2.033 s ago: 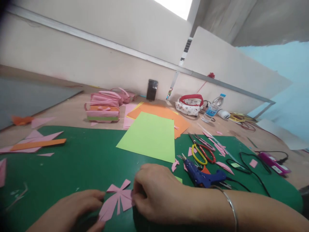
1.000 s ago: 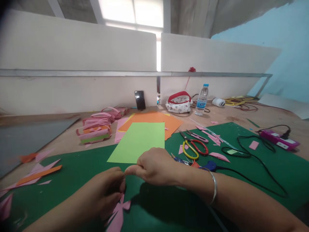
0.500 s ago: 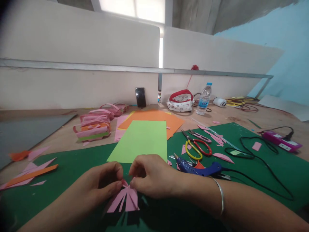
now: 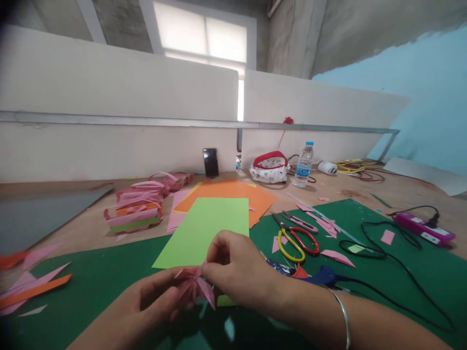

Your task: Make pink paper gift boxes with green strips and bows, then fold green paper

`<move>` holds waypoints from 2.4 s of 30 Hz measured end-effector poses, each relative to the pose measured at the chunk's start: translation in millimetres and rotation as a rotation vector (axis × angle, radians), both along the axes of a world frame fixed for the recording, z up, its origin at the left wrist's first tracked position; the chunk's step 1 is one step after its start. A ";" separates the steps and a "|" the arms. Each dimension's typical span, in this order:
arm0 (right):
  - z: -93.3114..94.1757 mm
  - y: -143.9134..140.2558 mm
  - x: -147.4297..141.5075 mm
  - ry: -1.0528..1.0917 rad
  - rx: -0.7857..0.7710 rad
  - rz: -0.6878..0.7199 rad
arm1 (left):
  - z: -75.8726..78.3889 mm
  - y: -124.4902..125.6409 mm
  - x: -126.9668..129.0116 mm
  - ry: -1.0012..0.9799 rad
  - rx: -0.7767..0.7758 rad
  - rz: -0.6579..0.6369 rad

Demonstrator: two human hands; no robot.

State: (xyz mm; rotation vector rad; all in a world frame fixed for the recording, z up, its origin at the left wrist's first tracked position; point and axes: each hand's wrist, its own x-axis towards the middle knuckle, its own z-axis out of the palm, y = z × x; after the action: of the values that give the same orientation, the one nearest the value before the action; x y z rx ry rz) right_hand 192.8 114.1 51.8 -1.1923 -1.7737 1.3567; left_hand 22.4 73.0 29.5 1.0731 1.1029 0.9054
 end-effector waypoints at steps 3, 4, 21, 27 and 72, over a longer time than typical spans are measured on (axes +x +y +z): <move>3.9 -1.0 -0.9 0.025 -0.051 0.018 | -2.9 1.4 -2.0 -0.050 -0.090 0.033; 5.4 -1.4 -0.4 0.020 -0.044 0.050 | -4.0 2.5 -3.1 -0.072 -0.129 0.040; 5.9 -9.3 2.8 -0.143 0.680 0.215 | -1.0 1.2 -6.7 -0.187 -0.186 0.121; 8.6 -11.0 -1.8 -0.146 0.396 0.056 | -9.1 0.0 -5.8 -0.184 -0.172 0.156; 2.4 -8.3 -7.0 -0.272 0.117 0.031 | -8.5 -4.0 4.5 -0.048 -0.099 0.166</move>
State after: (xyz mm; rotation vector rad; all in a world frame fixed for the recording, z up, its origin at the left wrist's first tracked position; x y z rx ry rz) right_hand 185.8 105.8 54.2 -1.3396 -2.0367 1.1322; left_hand 26.9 69.0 21.0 0.8836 1.1973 0.9921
